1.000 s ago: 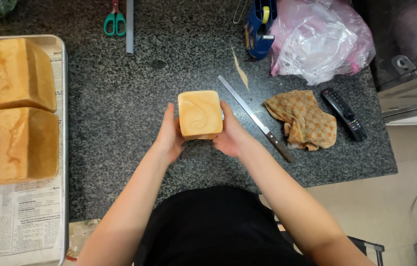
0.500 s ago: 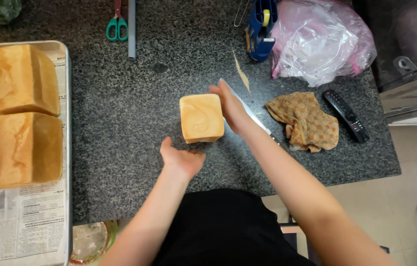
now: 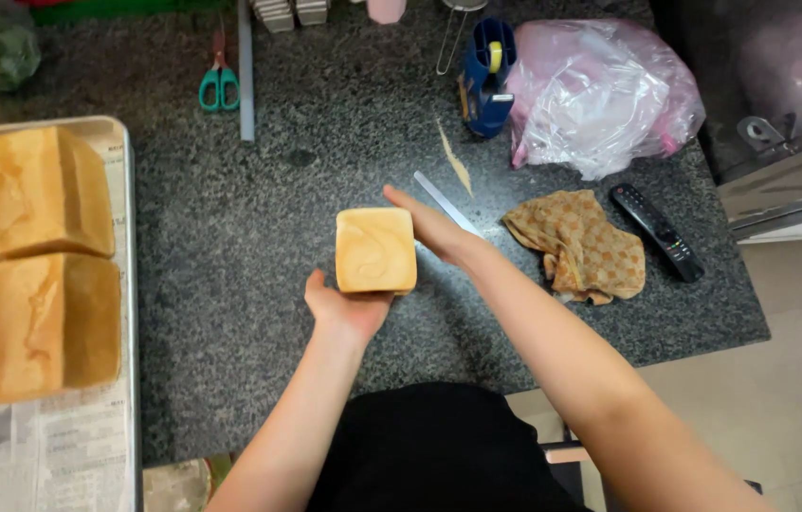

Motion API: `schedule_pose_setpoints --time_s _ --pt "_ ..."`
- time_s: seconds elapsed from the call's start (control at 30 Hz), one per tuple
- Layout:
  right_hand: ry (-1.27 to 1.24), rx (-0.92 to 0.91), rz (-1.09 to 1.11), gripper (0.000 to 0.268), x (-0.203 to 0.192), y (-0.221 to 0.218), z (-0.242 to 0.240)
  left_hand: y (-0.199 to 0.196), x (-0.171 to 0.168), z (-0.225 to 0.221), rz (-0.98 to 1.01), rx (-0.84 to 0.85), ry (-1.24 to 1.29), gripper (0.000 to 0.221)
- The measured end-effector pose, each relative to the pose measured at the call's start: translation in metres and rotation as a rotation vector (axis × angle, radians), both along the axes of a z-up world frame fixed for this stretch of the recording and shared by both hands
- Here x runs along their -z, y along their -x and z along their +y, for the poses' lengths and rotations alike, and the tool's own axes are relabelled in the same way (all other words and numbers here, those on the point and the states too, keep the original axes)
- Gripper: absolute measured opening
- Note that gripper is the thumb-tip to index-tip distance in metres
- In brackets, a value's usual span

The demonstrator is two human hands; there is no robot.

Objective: The person places a loaf of bread into a clear plastic bag and secures the opening with tape.

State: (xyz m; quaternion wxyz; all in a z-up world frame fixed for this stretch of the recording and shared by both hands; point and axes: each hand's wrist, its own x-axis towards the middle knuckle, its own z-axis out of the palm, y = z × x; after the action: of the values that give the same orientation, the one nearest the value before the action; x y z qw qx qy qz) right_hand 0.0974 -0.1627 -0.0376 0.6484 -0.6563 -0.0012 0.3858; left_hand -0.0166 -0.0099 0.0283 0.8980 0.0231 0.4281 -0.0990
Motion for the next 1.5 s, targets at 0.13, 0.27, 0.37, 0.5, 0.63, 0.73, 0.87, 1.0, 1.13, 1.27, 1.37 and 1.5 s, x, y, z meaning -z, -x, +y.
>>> schedule_pose_setpoints --time_s 0.13,0.27,0.37,0.5,0.63,0.73,0.87,1.0,1.13,1.27,1.37,1.5 --pt "-0.071 0.106 -0.046 0.074 0.013 -0.001 -0.019 0.004 0.025 0.029 0.037 0.112 0.034 0.082" --pt "0.046 0.553 -0.246 0.047 0.042 -0.013 -0.071 -0.003 0.091 0.075 -0.031 0.238 -0.404 0.063" --pt "0.036 0.726 -0.257 0.036 0.041 -0.020 -0.100 -0.023 0.103 0.098 -0.031 0.338 -0.742 0.057" --pt "0.131 0.786 -0.211 0.037 0.007 -0.009 -0.111 -0.055 0.069 0.104 -0.244 0.375 -1.074 0.056" --pt "-0.033 0.826 -0.373 0.062 -0.054 0.004 -0.068 -0.095 -0.021 0.074 -0.561 0.172 -1.224 0.055" --pt "0.099 0.697 -0.983 0.056 -0.150 0.030 0.000 -0.116 -0.070 0.031 -0.662 0.146 -1.117 0.060" --pt "0.050 0.382 -1.358 0.051 -0.186 0.042 0.040 -0.116 -0.050 -0.007 -0.923 0.435 -0.285 0.069" --pt "0.283 0.214 -1.402 0.048 -0.151 0.011 0.010 -0.097 -0.088 -0.009 -0.924 0.527 -0.187 0.074" --pt "0.892 0.160 -1.181 0.035 -0.065 -0.018 -0.069 -0.080 -0.103 0.021 -0.777 0.561 0.152 0.085" --pt "0.921 0.637 -1.179 0.019 -0.040 -0.017 -0.147 -0.074 -0.122 0.037 -0.692 0.487 -0.115 0.061" --pt "1.165 0.592 -1.247 0.038 -0.040 -0.020 -0.177 -0.073 -0.114 0.036 -0.552 0.430 -0.268 0.051" --pt "1.363 0.456 -1.441 0.030 -0.021 -0.029 -0.206 -0.068 -0.105 0.019 -0.482 0.475 -0.207 0.045"
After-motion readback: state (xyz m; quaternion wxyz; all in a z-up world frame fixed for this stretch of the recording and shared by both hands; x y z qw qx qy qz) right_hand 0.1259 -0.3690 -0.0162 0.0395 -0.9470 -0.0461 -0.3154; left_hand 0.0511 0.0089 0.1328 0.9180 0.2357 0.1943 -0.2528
